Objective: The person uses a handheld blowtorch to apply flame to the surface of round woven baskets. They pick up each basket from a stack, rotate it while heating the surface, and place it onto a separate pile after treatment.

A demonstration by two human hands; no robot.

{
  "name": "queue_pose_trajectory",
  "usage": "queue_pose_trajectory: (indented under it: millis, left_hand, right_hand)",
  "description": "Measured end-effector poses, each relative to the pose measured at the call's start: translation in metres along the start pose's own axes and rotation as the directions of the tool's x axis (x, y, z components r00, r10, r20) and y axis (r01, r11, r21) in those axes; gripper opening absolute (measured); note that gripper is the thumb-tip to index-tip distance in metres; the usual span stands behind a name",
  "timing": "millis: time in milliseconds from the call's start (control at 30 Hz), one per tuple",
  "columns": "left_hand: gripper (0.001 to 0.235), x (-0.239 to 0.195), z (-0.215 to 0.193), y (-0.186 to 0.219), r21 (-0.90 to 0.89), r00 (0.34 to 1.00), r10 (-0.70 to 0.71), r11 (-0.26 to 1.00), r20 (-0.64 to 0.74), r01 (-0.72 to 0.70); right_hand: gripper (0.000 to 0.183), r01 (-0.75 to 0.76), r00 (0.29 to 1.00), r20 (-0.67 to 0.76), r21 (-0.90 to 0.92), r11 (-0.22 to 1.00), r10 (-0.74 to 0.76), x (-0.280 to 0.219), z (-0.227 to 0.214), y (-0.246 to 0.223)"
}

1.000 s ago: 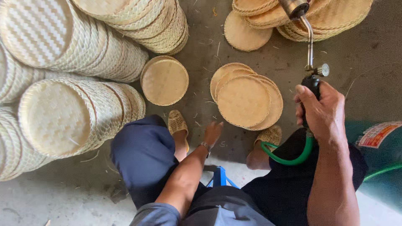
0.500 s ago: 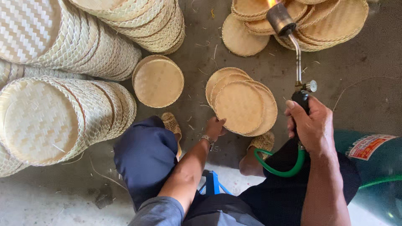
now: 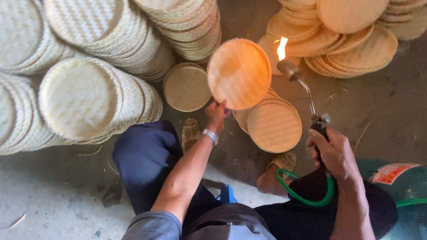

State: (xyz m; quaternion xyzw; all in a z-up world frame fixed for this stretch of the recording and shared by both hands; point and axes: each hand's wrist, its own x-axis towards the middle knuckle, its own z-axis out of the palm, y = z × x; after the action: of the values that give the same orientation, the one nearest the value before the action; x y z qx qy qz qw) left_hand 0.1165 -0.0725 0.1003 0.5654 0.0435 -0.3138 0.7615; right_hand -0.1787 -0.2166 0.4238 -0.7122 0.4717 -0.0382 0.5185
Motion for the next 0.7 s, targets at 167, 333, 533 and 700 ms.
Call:
queue_pose_trajectory:
  millis: [167,333,533,700]
  left_hand:
    - [0.008,0.004,0.0,0.062,-0.11,0.996,0.08,0.99,-0.03,-0.083]
    - [0.014,-0.012,0.0,0.097,-0.089,0.981,0.177,0.979,-0.075,-0.184]
    - [0.011,-0.03,-0.007,0.129,-0.103,0.983,0.181,0.978,-0.026,-0.183]
    - [0.016,-0.036,-0.017,0.145,-0.069,0.98,0.199,0.978,0.011,-0.198]
  right_hand:
    - [0.038,-0.122,0.978,0.154,-0.141,0.982,0.144,-0.018,0.02,0.007]
    - [0.038,-0.049,0.989,0.132,-0.086,0.995,0.06,-0.026,0.048,0.004]
    - [0.038,-0.023,0.985,0.164,-0.14,0.99,0.046,-0.037,0.045,-0.008]
    - [0.04,0.025,0.992,0.129,-0.121,0.992,-0.009,-0.039,0.042,-0.015]
